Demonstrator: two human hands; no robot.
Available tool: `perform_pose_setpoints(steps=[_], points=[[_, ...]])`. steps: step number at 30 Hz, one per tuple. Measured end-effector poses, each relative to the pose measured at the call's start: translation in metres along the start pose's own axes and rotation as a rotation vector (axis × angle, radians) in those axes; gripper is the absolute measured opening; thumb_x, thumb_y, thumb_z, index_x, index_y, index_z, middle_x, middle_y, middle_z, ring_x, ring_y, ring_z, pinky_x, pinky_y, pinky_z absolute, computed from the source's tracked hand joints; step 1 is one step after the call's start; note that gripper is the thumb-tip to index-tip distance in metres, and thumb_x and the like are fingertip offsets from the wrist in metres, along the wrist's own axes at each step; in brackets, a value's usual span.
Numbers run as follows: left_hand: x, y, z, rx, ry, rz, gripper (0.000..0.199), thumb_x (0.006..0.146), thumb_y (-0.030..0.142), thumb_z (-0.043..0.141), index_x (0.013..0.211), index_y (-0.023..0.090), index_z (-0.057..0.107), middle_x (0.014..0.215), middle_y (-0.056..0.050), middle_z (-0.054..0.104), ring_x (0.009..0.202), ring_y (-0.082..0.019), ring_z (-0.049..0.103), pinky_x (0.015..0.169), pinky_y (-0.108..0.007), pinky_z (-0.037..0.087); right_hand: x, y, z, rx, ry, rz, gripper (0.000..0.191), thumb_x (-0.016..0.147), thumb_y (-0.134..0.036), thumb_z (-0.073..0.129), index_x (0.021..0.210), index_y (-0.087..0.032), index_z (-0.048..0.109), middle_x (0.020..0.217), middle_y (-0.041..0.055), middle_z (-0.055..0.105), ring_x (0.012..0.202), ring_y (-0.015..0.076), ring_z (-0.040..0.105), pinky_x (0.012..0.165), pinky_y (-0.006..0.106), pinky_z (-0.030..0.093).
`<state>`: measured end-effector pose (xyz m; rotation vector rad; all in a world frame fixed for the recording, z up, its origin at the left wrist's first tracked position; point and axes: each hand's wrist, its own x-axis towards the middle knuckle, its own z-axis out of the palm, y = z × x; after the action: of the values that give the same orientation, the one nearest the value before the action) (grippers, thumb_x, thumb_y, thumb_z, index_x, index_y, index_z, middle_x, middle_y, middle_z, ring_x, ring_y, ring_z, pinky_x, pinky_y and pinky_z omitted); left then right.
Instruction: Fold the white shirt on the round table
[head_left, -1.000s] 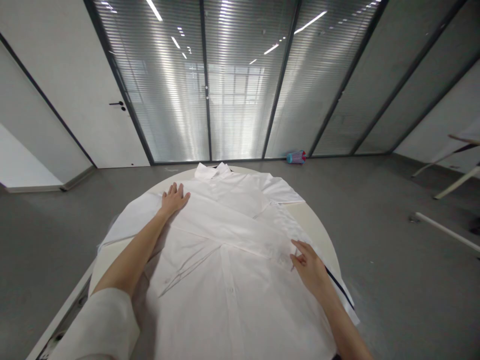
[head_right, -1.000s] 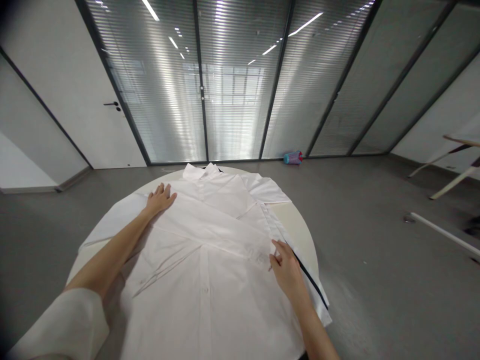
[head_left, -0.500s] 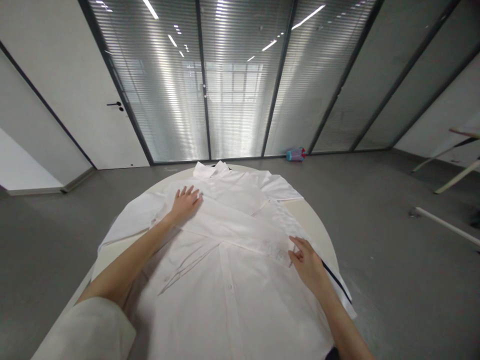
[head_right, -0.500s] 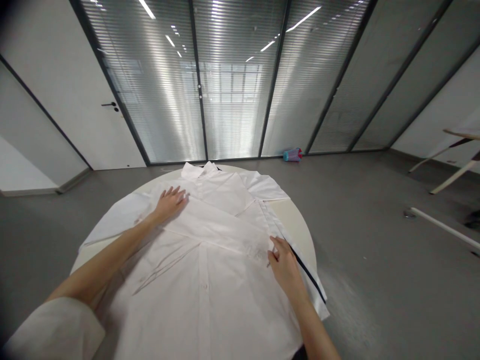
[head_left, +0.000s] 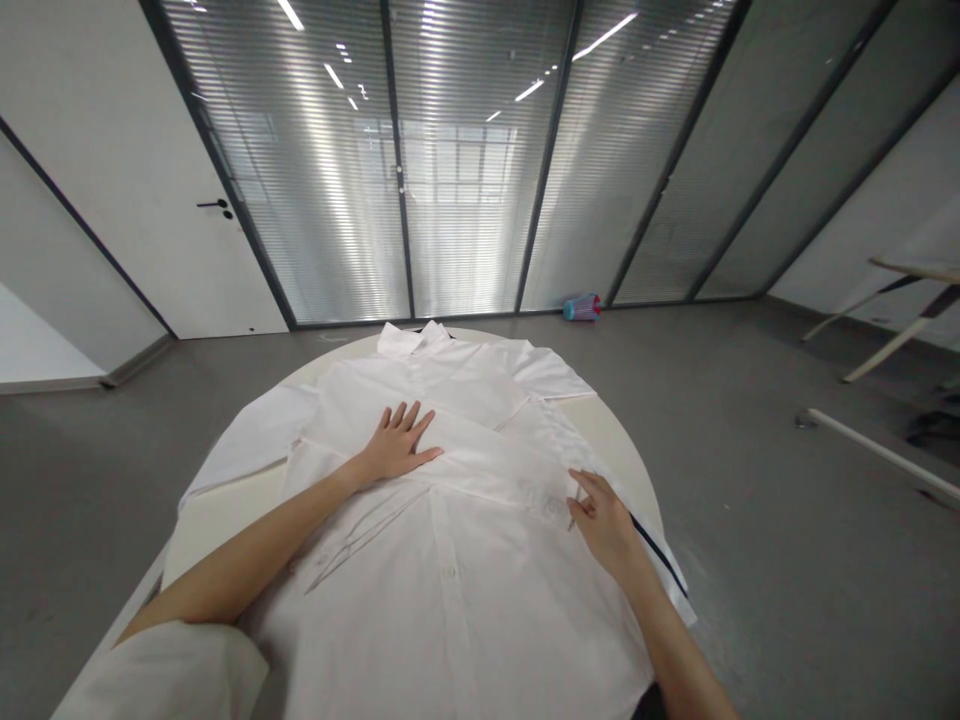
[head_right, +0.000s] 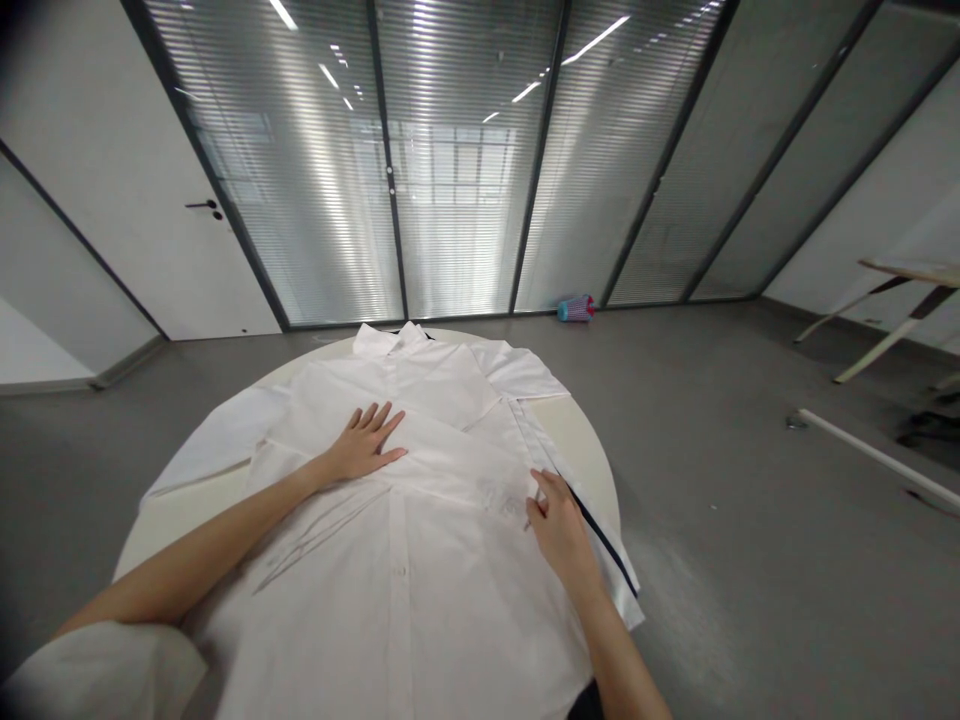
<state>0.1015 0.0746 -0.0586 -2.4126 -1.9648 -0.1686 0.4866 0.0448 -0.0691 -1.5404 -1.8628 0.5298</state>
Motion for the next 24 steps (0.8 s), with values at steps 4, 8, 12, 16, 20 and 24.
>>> perform_pose_setpoints(steps=[4, 8, 12, 16, 20, 24], points=[[0.001, -0.001, 0.0, -0.01, 0.0, 0.003, 0.087, 0.089, 0.076, 0.043, 0.158, 0.024, 0.031, 0.164, -0.013, 0.022, 0.15, -0.04, 0.021, 0.119, -0.057, 0.016, 0.001, -0.002, -0.001, -0.023, -0.024, 0.013, 0.052, 0.082, -0.032, 0.044, 0.125, -0.012, 0.065, 0.132, 0.0181, 0.058, 0.057, 0.0142, 0.057, 0.076, 0.039, 0.056], [0.0, -0.001, -0.002, -0.01, 0.023, 0.004, 0.087, 0.088, 0.076, 0.044, 0.156, 0.023, 0.035, 0.164, -0.013, 0.024, 0.15, -0.04, 0.023, 0.119, -0.057, 0.019, 0.001, -0.004, -0.001, -0.089, -0.031, 0.003, 0.051, 0.083, -0.029, 0.043, 0.125, -0.011, 0.065, 0.131, 0.0184, 0.058, 0.058, 0.0147, 0.059, 0.08, 0.039, 0.056], [-0.004, -0.001, -0.005, -0.032, 0.099, 0.086, 0.075, 0.093, 0.071, 0.041, 0.153, 0.027, 0.04, 0.164, -0.006, 0.026, 0.151, -0.034, 0.021, 0.121, -0.054, 0.017, -0.002, -0.01, -0.005, -0.228, -0.021, -0.007, 0.045, 0.084, -0.023, 0.044, 0.121, -0.013, 0.069, 0.125, 0.0163, 0.058, 0.065, 0.0152, 0.063, 0.083, 0.037, 0.055], [-0.004, -0.003, -0.003, -0.057, 0.063, 0.12, 0.073, 0.093, 0.072, 0.04, 0.155, 0.033, 0.036, 0.163, -0.004, 0.03, 0.15, -0.032, 0.026, 0.12, -0.055, 0.02, -0.001, -0.04, -0.018, -0.418, 0.018, -0.083, 0.04, 0.09, -0.023, 0.042, 0.116, -0.017, 0.072, 0.117, 0.0144, 0.057, 0.078, 0.0192, 0.067, 0.081, 0.037, 0.055], [-0.003, -0.004, 0.0, -0.055, 0.042, 0.112, 0.078, 0.091, 0.075, 0.04, 0.156, 0.034, 0.032, 0.164, -0.003, 0.027, 0.151, -0.033, 0.024, 0.12, -0.057, 0.02, 0.02, -0.098, -0.017, -0.465, -0.087, -0.338, 0.041, 0.096, -0.023, 0.038, 0.126, -0.019, 0.067, 0.125, 0.0135, 0.059, 0.1, 0.0233, 0.066, 0.096, 0.04, 0.049], [-0.002, -0.004, 0.001, -0.048, 0.043, 0.11, 0.08, 0.09, 0.076, 0.04, 0.157, 0.034, 0.029, 0.164, -0.003, 0.025, 0.15, -0.033, 0.024, 0.119, -0.058, 0.021, 0.052, -0.149, 0.027, -0.489, -0.281, -0.435, 0.051, 0.102, -0.032, 0.032, 0.143, -0.008, 0.052, 0.144, 0.0182, 0.053, 0.132, 0.0307, 0.049, 0.109, 0.046, 0.039]])
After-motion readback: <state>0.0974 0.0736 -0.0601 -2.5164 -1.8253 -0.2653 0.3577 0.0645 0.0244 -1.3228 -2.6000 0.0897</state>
